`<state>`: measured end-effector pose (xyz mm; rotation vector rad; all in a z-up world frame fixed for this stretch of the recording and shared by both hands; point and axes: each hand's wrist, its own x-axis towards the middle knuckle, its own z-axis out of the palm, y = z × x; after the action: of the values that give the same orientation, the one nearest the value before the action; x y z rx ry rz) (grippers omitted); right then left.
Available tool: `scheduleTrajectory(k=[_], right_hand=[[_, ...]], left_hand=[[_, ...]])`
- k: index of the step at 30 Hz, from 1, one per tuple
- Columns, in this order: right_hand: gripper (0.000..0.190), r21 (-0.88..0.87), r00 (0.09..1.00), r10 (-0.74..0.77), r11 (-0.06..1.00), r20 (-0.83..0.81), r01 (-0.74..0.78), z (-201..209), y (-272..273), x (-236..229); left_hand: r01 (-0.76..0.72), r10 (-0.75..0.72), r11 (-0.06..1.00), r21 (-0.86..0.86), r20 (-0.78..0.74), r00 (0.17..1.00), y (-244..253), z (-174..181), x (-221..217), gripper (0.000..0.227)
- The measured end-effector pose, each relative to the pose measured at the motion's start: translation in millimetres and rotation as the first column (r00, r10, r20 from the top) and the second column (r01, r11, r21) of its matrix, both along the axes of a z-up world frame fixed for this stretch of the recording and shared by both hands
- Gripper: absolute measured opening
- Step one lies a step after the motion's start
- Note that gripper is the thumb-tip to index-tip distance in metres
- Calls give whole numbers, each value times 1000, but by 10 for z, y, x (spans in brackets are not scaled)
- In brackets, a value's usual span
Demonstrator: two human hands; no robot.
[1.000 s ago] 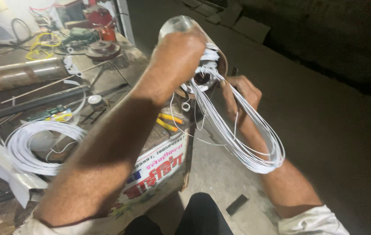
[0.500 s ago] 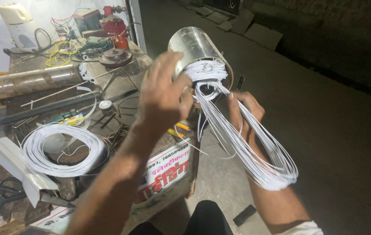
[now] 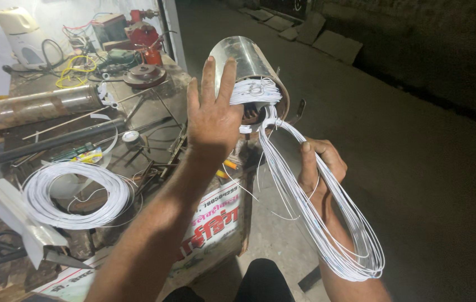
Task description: The person winds white wire from a coil into a cylindrical metal container. They use pliers to cut the wire and a metal rod to press the coils down inside the container. The person repeats this process multiple times, filling the container with wire.
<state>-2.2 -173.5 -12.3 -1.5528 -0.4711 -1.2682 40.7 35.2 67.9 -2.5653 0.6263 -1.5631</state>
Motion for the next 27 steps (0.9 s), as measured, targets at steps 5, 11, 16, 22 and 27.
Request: scheduleTrajectory(k=[5, 11, 16, 22, 27], right_hand=[[21, 1, 1000, 12, 1000, -11, -12, -21, 19, -129], [21, 27, 998, 48, 999, -28, -47, -2, -41, -236], [22, 64, 999, 45, 997, -27, -43, -12, -109, -240], [23, 92, 998, 53, 995, -37, -49, -68, -139, -252], [23, 92, 999, 47, 995, -27, -44, -76, -196, -252]], left_hand=[[-46, 45, 998, -51, -21, 999, -84, -48, 57, 12], [8, -7, 997, -75, 15, 1000, -51, -106, 74, 12], [102, -77, 989, -103, 218, 973, -152, -142, -81, 14], [-49, 53, 991, -123, 28, 998, -486, -113, -42, 16], [-75, 77, 985, -154, 10, 997, -550, -92, 109, 15]])
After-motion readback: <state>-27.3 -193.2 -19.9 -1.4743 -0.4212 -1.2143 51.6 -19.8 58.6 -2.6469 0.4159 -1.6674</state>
